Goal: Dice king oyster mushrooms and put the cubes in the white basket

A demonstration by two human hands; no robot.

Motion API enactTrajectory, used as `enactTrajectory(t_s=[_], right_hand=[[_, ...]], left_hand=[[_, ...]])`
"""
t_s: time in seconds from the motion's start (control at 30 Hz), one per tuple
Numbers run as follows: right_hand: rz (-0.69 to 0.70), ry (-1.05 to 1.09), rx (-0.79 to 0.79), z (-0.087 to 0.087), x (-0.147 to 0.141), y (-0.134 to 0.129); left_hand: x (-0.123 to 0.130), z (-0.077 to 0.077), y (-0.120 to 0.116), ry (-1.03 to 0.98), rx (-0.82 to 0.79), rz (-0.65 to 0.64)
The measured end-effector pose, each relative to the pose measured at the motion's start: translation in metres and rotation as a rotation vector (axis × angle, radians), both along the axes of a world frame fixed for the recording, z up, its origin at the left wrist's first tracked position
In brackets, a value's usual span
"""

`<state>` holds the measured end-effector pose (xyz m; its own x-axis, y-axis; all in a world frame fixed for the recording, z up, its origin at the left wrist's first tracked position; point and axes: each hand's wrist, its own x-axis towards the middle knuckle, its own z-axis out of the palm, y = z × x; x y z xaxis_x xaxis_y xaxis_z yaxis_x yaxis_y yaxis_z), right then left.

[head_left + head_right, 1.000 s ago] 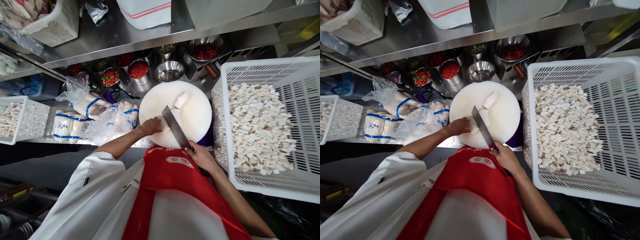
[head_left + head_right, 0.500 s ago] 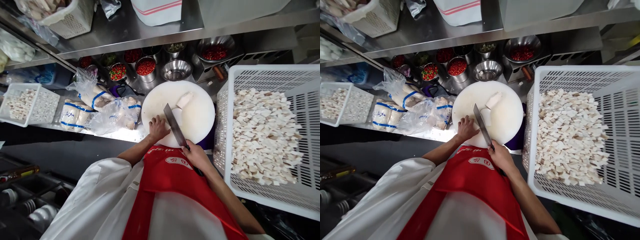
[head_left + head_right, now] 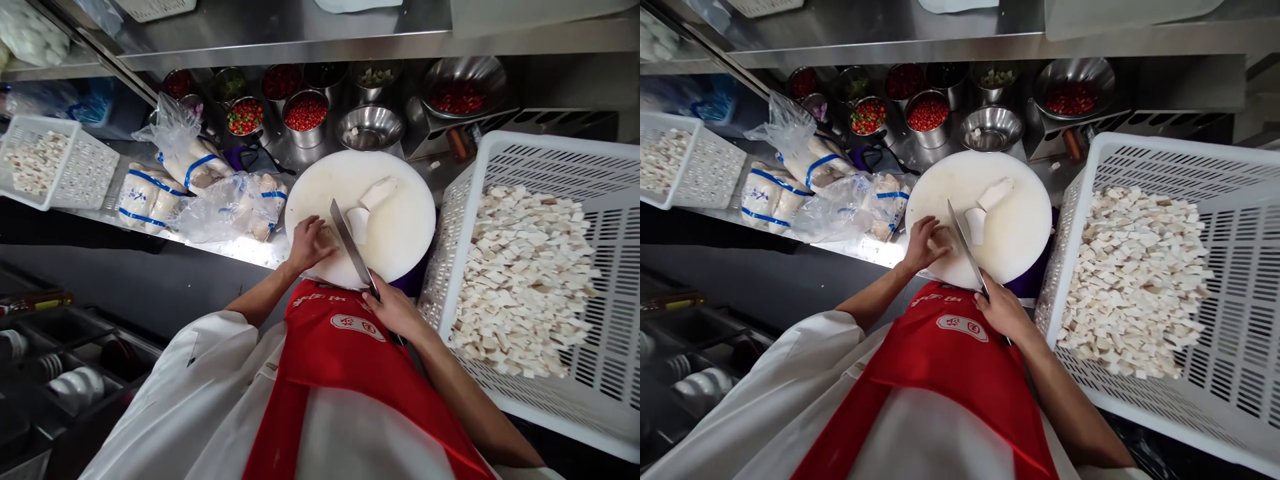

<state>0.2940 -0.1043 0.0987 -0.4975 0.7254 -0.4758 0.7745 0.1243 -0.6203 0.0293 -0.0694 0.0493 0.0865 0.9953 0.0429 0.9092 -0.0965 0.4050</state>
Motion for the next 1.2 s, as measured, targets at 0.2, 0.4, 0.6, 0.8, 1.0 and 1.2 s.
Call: enactTrajectory(t_s=[0.2,0.4,0.6,0.8,1.0,1.2], right_hand=[[0.032,-0.145,0.025,0.015,-0.004,0.002],[0.119,-0.140,0.072,0.033,-0.010,-0.002],[0.113,-0.129,0.015,0.051,-0.004,-0.008],[0.131,-0.184,-0.081,0.061,-0.010,0.000],[0.147,-0.364,-0.043,0.007,-0.040,0.008],[0.113,-0.255,0.036,0.013,-0.028,-0.002]], left_hand=[[-0.015,-0.019,-0.007,-0.058,-0.015,-0.317],[-0.023,-0.029,0.007,-0.029,-0.093,-0.441],[-0.024,-0.037,0.008,-0.070,-0.105,-0.444],[-0.021,-0.042,0.008,-0.126,-0.107,-0.419],[-0.023,-0.039,0.007,-0.143,-0.127,-0.437],[-0.028,-0.040,0.003,-0.184,-0.099,-0.435]])
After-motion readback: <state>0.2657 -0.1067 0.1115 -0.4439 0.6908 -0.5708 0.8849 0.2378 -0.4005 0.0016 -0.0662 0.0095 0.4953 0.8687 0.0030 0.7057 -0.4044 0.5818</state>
